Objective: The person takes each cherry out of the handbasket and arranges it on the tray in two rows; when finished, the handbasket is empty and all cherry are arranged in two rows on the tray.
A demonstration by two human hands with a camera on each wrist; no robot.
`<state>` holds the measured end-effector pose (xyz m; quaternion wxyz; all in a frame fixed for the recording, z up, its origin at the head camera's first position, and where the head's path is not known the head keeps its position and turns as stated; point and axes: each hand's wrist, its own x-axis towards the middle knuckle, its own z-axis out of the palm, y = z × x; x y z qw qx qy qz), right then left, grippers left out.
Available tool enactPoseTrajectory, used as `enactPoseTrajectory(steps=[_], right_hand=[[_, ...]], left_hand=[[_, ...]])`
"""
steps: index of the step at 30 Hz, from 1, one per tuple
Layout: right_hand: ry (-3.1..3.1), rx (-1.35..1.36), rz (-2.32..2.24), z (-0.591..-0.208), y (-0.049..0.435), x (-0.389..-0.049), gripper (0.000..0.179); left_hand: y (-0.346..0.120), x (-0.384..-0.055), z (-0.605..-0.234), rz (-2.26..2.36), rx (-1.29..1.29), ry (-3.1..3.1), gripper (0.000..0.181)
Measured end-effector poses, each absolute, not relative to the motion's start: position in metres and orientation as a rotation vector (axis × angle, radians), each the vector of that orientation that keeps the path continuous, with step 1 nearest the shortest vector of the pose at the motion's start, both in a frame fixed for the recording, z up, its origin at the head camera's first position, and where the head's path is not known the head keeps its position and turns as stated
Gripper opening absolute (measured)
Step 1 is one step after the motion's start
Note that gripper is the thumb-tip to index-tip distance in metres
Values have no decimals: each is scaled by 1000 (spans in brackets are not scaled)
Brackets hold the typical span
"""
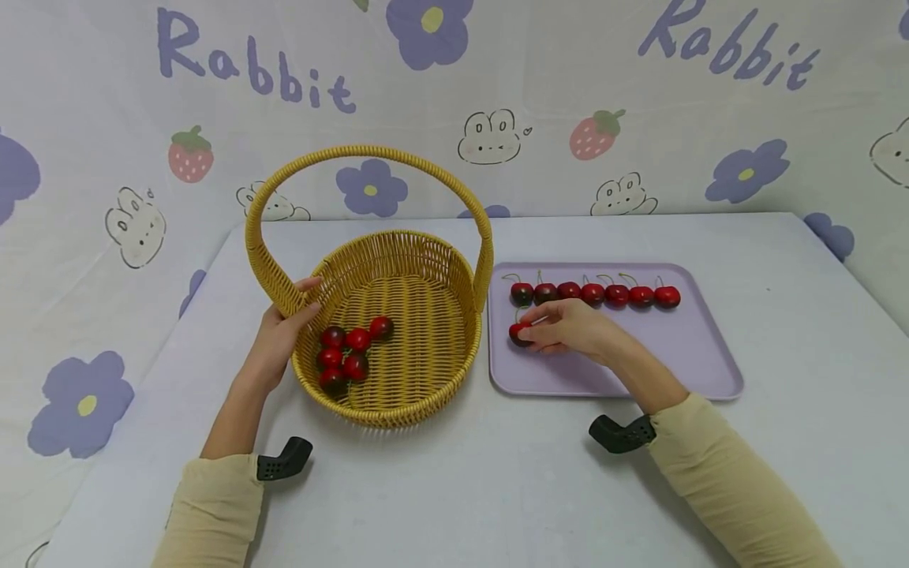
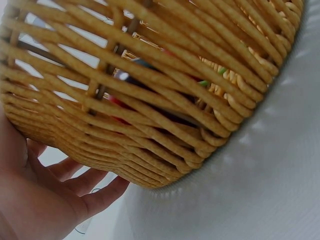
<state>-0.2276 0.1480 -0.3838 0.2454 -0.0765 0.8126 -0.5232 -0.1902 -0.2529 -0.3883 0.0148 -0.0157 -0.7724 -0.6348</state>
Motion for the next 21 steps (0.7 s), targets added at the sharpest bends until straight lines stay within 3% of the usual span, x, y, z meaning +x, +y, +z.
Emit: enactPoseTrajectory(steps=[21], right_hand=[[2358, -115, -1344, -382, 142, -227, 41]], left_hand=[[-253, -191, -388, -1985, -44, -2405, 46]])
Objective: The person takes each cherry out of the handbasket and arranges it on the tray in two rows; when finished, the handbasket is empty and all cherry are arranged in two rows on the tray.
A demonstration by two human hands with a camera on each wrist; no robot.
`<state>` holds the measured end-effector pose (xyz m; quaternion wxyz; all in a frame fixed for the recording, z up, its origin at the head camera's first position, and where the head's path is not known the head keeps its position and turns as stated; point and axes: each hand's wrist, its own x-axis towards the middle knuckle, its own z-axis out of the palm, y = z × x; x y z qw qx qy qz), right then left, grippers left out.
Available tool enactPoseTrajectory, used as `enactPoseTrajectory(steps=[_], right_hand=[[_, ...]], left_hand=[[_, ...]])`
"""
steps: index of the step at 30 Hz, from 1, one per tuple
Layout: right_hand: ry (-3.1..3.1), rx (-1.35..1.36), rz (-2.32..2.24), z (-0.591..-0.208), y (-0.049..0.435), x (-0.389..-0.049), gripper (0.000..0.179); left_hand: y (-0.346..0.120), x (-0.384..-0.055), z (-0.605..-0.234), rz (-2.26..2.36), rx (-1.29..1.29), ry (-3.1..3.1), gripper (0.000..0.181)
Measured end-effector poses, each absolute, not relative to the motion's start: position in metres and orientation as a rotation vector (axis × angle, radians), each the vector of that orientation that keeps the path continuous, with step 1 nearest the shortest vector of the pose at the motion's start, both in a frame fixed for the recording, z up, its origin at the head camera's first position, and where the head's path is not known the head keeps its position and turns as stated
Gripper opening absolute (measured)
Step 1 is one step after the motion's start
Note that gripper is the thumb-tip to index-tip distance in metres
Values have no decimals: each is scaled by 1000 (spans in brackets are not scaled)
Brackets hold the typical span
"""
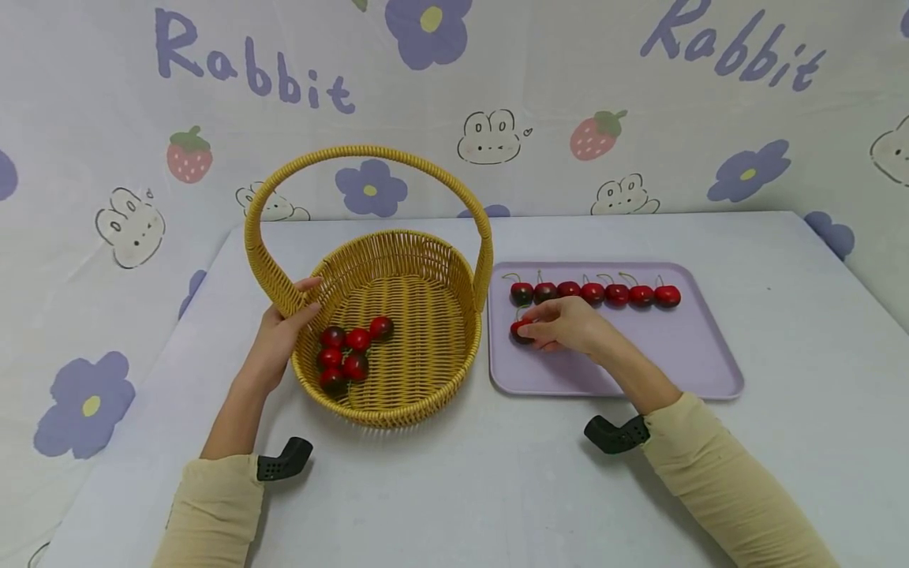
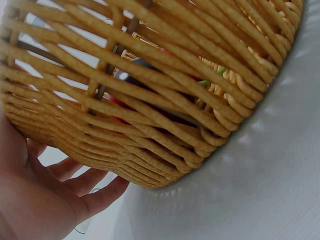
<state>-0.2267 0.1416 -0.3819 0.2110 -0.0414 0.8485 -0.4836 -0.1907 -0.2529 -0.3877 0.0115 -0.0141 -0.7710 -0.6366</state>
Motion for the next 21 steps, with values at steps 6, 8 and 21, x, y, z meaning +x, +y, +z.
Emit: enactPoseTrajectory(steps=[6, 8, 21], right_hand=[[2357, -110, -1338, -382, 142, -228, 42], [2356, -111, -1335, -382, 142, -228, 41], [2349, -142, -1356, -382, 145, -229, 38]], left_hand=[[-253, -191, -386, -1988, -25, -2412, 46], [-253, -190, -386, -1989, -18, -2413, 46], [-252, -191, -386, -1991, -15, -2411, 46]])
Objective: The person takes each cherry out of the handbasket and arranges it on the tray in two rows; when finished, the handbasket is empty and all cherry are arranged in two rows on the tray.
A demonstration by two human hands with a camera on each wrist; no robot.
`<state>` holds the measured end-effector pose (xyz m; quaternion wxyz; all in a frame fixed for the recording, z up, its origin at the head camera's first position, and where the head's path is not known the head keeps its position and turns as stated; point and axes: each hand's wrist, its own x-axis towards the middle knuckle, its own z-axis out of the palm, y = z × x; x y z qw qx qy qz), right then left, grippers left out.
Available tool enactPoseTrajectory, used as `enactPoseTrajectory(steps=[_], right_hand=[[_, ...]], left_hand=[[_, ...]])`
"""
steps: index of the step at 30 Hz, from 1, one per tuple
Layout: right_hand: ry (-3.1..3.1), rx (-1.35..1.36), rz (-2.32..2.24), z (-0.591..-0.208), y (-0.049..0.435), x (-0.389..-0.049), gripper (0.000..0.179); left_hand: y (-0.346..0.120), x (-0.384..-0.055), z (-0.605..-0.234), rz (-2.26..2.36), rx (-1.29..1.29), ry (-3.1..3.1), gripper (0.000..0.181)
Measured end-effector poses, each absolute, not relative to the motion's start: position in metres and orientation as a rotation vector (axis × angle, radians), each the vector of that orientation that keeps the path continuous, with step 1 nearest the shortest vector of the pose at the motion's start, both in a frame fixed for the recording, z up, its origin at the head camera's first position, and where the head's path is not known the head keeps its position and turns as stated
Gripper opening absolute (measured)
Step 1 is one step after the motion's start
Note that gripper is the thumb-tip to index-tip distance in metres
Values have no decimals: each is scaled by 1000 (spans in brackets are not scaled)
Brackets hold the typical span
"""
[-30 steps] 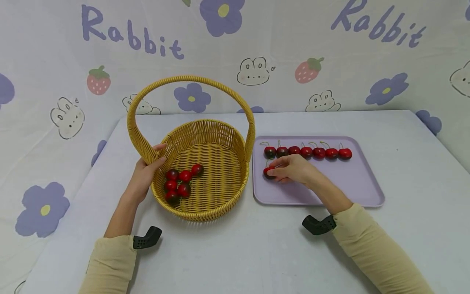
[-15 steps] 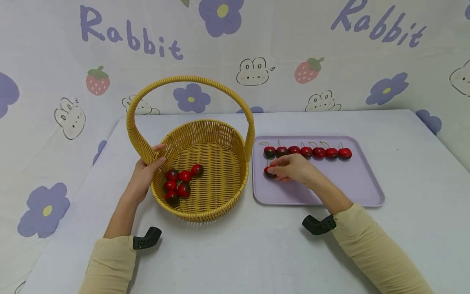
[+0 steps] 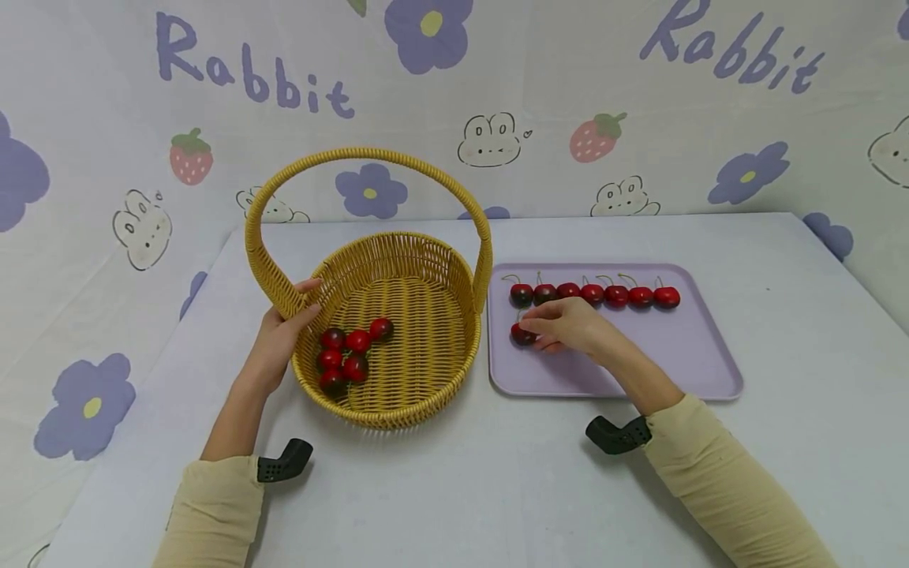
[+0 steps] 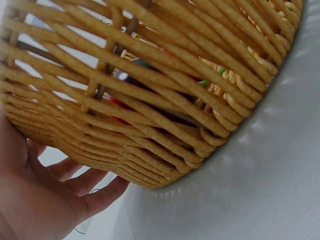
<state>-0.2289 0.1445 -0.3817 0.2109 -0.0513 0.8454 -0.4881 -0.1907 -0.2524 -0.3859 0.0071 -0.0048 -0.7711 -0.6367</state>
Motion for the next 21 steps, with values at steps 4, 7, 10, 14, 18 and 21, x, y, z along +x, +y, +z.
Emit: enactPoseTrajectory(steps=[4, 7, 10, 14, 18, 21], right_hand=[[2356, -143, -1361, -381, 146, -230, 37], [2350, -145, -1370, -381, 146, -230, 36], [2349, -151, -1370, -381, 146, -230, 36], [2354, -152, -1352, -380, 145, -231, 36], [2360, -147, -1332, -379, 143, -231, 37], [2363, -142, -1326, -379, 143, -231, 37]], left_hand=[[-253, -191, -386, -1991, -22, -2411, 46], [-253, -192, -387, -1991, -29, -2407, 46], [-253, -192, -387, -1992, -33, -2404, 46], [-253, -192, -387, -1993, -29, -2405, 46], [-253, -192, -387, -1995, -27, -2407, 46], [-253, -191, -387, -1997, -29, -2409, 46]])
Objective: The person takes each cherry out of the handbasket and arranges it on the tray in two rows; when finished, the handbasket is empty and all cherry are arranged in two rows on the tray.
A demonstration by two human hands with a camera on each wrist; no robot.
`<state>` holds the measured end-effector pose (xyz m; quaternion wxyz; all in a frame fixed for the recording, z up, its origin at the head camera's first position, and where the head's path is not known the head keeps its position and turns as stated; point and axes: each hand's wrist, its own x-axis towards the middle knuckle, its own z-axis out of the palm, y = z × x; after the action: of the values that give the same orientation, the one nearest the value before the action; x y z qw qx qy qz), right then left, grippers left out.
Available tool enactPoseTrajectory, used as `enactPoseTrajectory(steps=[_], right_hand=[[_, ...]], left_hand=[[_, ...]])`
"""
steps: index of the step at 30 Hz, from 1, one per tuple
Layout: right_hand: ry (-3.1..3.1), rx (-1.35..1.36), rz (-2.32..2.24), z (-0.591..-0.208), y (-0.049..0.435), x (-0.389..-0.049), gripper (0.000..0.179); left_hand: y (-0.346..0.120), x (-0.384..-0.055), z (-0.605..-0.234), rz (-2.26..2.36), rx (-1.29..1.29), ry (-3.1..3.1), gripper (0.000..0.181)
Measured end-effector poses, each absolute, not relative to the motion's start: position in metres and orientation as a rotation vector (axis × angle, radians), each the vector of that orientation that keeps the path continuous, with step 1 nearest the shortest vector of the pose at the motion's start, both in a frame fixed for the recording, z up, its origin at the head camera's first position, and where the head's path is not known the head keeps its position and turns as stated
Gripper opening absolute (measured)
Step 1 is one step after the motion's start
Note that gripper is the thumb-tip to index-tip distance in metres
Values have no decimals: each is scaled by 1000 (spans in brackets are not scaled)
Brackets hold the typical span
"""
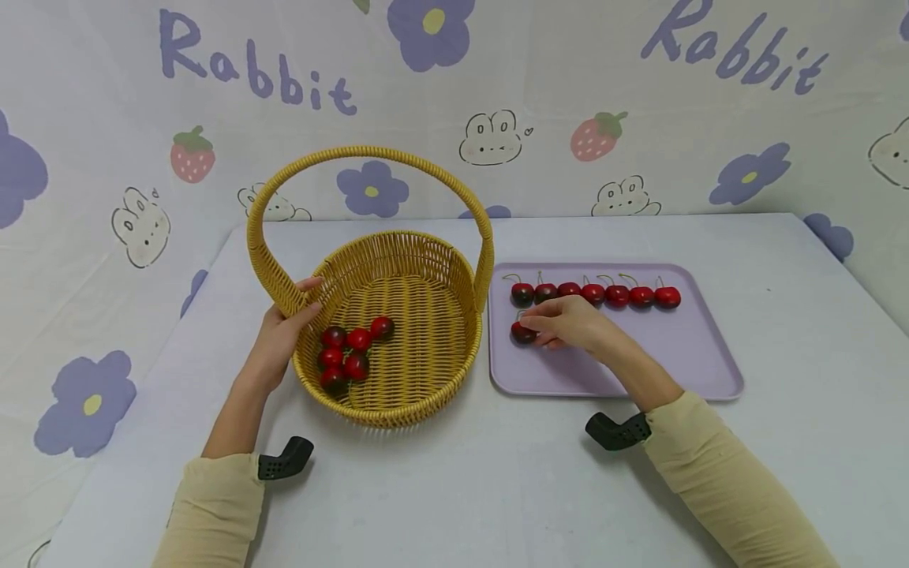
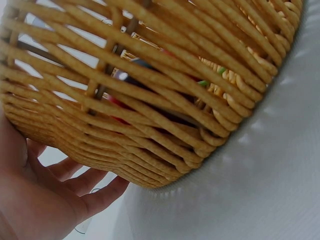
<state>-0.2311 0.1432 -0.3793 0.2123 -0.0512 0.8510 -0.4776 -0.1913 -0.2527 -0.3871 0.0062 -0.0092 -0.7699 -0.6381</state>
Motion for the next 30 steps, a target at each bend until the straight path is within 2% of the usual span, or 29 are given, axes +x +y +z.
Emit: enactPoseTrajectory(steps=[14, 20, 30], right_hand=[[2346, -190, -1362, -370, 155, -230, 44], [2256, -363, -1350, -353, 168, -231, 50], [1902, -602, -1457, -338, 165, -225, 42]], left_hand=[[-253, -191, -386, -1994, -38, -2412, 46], [-252, -191, -385, -1989, -43, -2413, 45], [-252, -190, -385, -1991, -23, -2417, 45]])
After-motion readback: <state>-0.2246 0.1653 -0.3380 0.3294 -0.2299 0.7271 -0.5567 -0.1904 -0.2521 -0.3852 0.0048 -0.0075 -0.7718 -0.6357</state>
